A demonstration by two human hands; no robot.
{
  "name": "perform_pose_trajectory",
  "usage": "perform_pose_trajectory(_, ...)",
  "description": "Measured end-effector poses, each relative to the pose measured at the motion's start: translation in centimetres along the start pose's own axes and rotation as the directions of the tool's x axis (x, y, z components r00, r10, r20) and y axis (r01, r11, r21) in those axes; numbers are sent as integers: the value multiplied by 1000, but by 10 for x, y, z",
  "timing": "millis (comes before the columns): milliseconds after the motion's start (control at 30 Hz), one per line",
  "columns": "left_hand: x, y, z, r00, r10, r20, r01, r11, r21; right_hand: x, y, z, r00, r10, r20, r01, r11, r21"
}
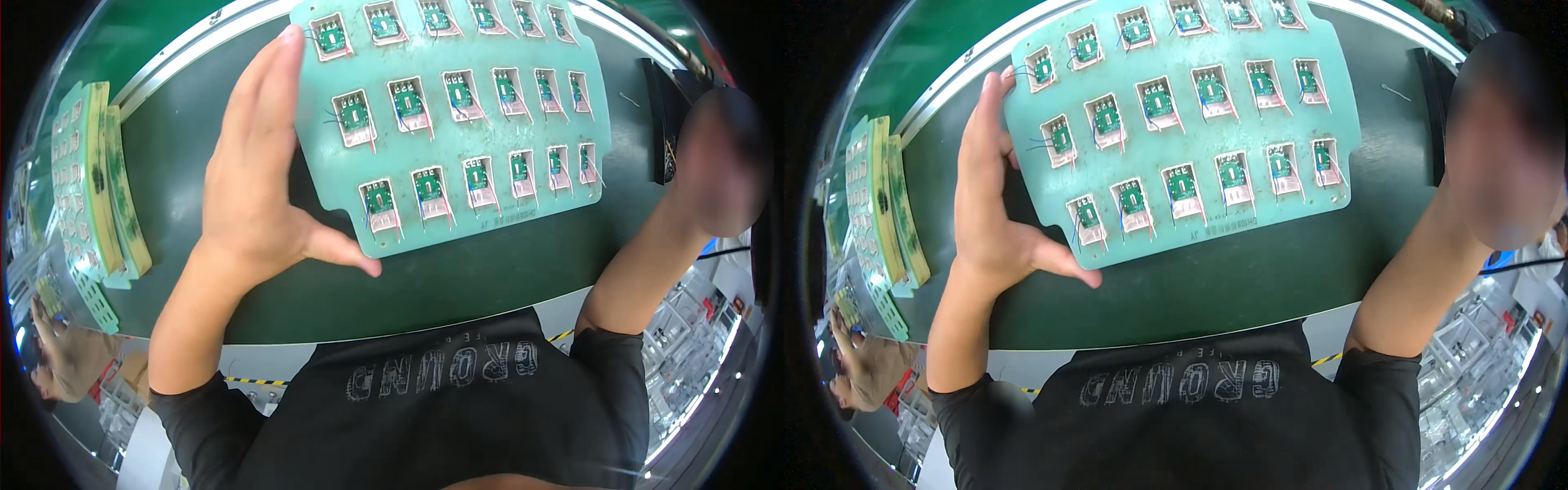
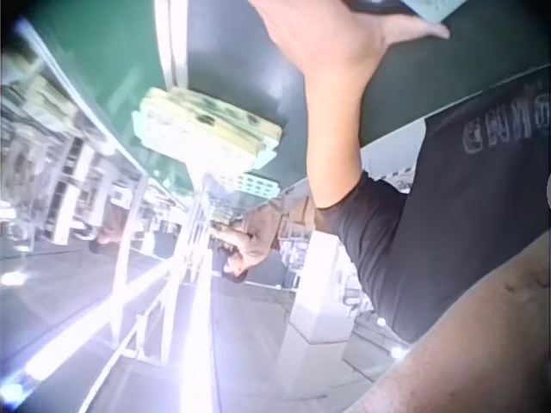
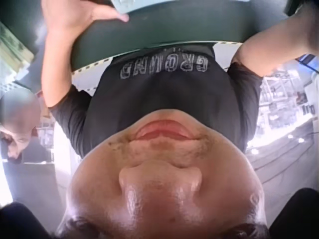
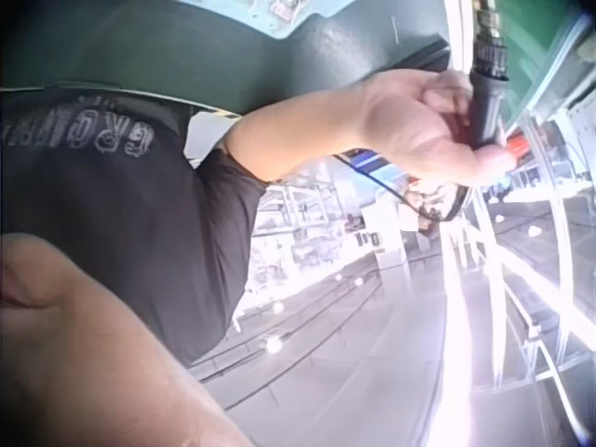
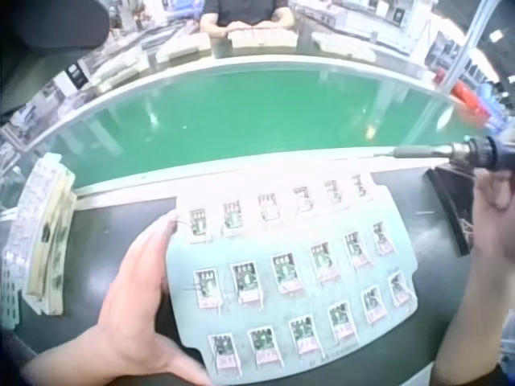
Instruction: Soldering electronic components on printed circuit boards using a soldering iron.
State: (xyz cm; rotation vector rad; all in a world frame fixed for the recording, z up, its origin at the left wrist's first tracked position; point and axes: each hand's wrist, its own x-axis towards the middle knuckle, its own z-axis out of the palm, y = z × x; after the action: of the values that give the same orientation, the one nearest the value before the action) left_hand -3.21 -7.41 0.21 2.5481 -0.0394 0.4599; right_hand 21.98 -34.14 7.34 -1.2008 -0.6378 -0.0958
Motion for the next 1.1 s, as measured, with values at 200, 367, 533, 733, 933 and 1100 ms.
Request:
perform_pose_trajectory(200,1,-17,-8,994,-108,-21,101,974,-203,-23,-10,44,954,-187,236,242,943,-229)
perform_pose_trajectory(367,0,-14,-6,995,-74,-73,64,989,-136,-47,-25,65,973,-19,230,1,997,79)
perform_pose_trajectory(533,3,-11,-10,993,54,-108,-64,993,-95,-71,-25,94,804,-147,576,314,928,-202)
perform_pose_trajectory(733,2,-16,0,975,78,-206,-107,985,-136,-86,-13,114,743,-202,638,413,889,-200)
perform_pose_trajectory(933,-2,-15,-2,988,98,-116,-104,994,-44,-91,-9,114,732,-222,644,443,873,-203)
perform_pose_trajectory(1100,3,-6,-9,999,-43,-21,42,999,-28,-92,-6,113,728,-242,642,460,866,-196)
